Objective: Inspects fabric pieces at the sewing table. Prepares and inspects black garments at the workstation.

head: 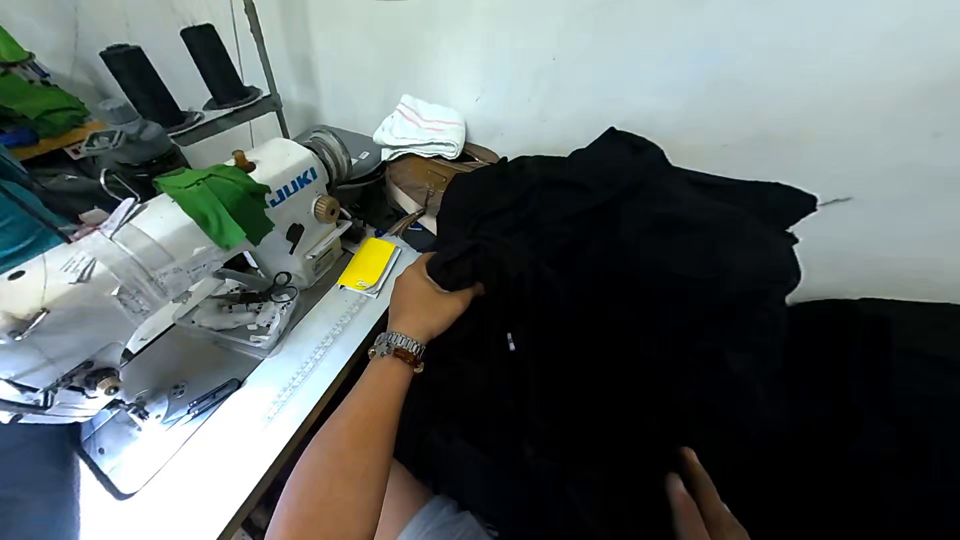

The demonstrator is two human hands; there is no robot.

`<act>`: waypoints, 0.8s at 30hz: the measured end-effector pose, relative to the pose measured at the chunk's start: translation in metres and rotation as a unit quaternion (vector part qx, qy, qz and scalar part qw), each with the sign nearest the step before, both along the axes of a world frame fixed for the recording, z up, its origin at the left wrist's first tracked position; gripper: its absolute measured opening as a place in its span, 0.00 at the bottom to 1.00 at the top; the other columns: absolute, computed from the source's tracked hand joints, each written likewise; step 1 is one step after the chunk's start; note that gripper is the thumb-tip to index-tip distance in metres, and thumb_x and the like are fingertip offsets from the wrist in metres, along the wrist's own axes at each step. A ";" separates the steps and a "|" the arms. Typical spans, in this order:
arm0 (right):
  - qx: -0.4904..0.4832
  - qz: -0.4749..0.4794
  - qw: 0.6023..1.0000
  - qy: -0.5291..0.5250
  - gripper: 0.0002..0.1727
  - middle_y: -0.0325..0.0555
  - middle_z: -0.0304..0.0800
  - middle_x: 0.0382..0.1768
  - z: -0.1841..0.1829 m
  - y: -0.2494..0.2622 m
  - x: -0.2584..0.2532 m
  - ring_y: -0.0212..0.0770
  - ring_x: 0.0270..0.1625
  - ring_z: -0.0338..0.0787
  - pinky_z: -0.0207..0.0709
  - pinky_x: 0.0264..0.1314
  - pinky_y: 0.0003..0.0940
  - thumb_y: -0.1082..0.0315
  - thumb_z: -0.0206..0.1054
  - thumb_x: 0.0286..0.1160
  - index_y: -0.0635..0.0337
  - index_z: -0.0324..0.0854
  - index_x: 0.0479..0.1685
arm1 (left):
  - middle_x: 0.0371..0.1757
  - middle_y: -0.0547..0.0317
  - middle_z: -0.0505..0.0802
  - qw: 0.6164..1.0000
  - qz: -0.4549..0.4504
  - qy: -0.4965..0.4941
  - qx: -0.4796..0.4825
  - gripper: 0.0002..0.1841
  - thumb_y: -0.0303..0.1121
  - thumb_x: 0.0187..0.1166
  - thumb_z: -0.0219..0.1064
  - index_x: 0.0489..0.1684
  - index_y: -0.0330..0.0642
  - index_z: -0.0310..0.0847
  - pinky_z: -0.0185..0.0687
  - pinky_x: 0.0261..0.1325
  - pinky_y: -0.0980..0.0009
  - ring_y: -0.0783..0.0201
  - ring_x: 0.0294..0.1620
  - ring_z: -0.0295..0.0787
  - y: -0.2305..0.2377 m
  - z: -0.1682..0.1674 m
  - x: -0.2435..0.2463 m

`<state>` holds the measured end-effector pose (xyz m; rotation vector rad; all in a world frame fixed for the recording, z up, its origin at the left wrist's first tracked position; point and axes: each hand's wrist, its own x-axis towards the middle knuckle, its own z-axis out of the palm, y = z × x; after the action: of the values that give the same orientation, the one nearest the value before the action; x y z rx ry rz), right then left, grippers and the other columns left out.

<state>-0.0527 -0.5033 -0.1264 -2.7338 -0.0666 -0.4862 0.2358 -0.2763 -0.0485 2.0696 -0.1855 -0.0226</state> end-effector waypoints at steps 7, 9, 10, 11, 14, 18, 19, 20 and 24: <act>0.148 -0.115 0.982 -0.029 0.43 0.71 0.85 0.62 0.016 -0.045 0.035 0.54 0.64 0.88 0.80 0.69 0.49 0.65 0.77 0.56 0.82 0.68 0.75 | 0.44 0.55 0.96 0.996 0.049 -0.052 -0.054 0.30 0.49 0.55 0.87 0.56 0.44 0.87 0.90 0.55 0.48 0.60 0.48 0.94 0.005 -0.056 0.020; 0.226 -0.172 0.959 -0.022 0.29 0.63 0.89 0.53 0.036 -0.058 0.065 0.45 0.54 0.90 0.84 0.58 0.46 0.74 0.72 0.61 0.76 0.76 0.67 | 0.45 0.52 0.96 0.995 0.056 -0.001 -0.077 0.30 0.47 0.57 0.88 0.57 0.43 0.87 0.89 0.58 0.47 0.58 0.50 0.94 0.010 -0.056 0.019; 0.264 -0.195 0.944 -0.018 0.21 0.57 0.89 0.46 0.036 -0.066 0.083 0.42 0.47 0.90 0.85 0.49 0.46 0.76 0.71 0.64 0.70 0.80 0.60 | 0.47 0.52 0.95 0.995 0.060 0.021 -0.082 0.30 0.46 0.59 0.88 0.58 0.43 0.86 0.88 0.59 0.48 0.58 0.52 0.94 0.012 -0.054 0.016; 0.307 -0.211 0.928 -0.012 0.17 0.52 0.88 0.42 0.033 -0.074 0.099 0.39 0.42 0.89 0.85 0.44 0.45 0.79 0.69 0.67 0.66 0.81 0.56 | 0.48 0.51 0.95 0.993 0.066 0.038 -0.086 0.29 0.46 0.60 0.87 0.60 0.43 0.86 0.87 0.60 0.48 0.58 0.52 0.93 0.014 -0.053 0.013; 0.397 -0.238 0.886 0.018 0.14 0.50 0.89 0.41 0.028 -0.083 0.134 0.40 0.40 0.89 0.85 0.41 0.45 0.82 0.68 0.71 0.63 0.83 0.54 | 0.50 0.50 0.95 0.989 0.086 0.074 -0.094 0.29 0.48 0.65 0.84 0.63 0.45 0.85 0.87 0.56 0.47 0.56 0.51 0.92 0.017 -0.058 0.003; 0.392 -0.235 0.888 0.041 0.13 0.54 0.90 0.40 0.019 -0.085 0.151 0.47 0.41 0.90 0.85 0.42 0.52 0.81 0.72 0.68 0.63 0.85 0.51 | 0.49 0.49 0.95 0.982 0.117 0.119 -0.087 0.27 0.52 0.66 0.83 0.59 0.44 0.87 0.85 0.58 0.45 0.54 0.53 0.92 0.020 -0.082 0.013; 0.366 -0.231 0.899 0.059 0.16 0.57 0.90 0.42 0.019 -0.087 0.152 0.50 0.43 0.90 0.84 0.44 0.56 0.81 0.75 0.64 0.63 0.85 0.53 | 0.48 0.49 0.95 0.980 0.126 0.128 -0.085 0.26 0.51 0.66 0.83 0.56 0.43 0.88 0.85 0.58 0.46 0.53 0.52 0.92 0.020 -0.086 0.014; 0.334 -0.220 0.913 0.086 0.24 0.59 0.90 0.45 0.020 -0.088 0.150 0.54 0.48 0.91 0.84 0.49 0.60 0.79 0.79 0.59 0.62 0.83 0.58 | 0.48 0.48 0.95 0.978 0.132 0.137 -0.085 0.26 0.51 0.67 0.83 0.55 0.43 0.89 0.85 0.58 0.45 0.53 0.52 0.92 0.020 -0.091 0.015; 0.200 -0.154 0.957 0.143 0.57 0.59 0.89 0.61 0.020 -0.082 0.131 0.56 0.65 0.89 0.80 0.68 0.63 0.59 0.91 0.37 0.54 0.70 0.82 | 0.49 0.46 0.95 0.971 0.134 0.145 -0.133 0.27 0.47 0.67 0.83 0.59 0.41 0.87 0.86 0.58 0.46 0.52 0.52 0.92 0.024 -0.107 0.013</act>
<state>0.0787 -0.5855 -0.1064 -2.3854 0.4865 -0.1532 0.2489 -0.2521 -0.1551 1.7838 0.2599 -0.1269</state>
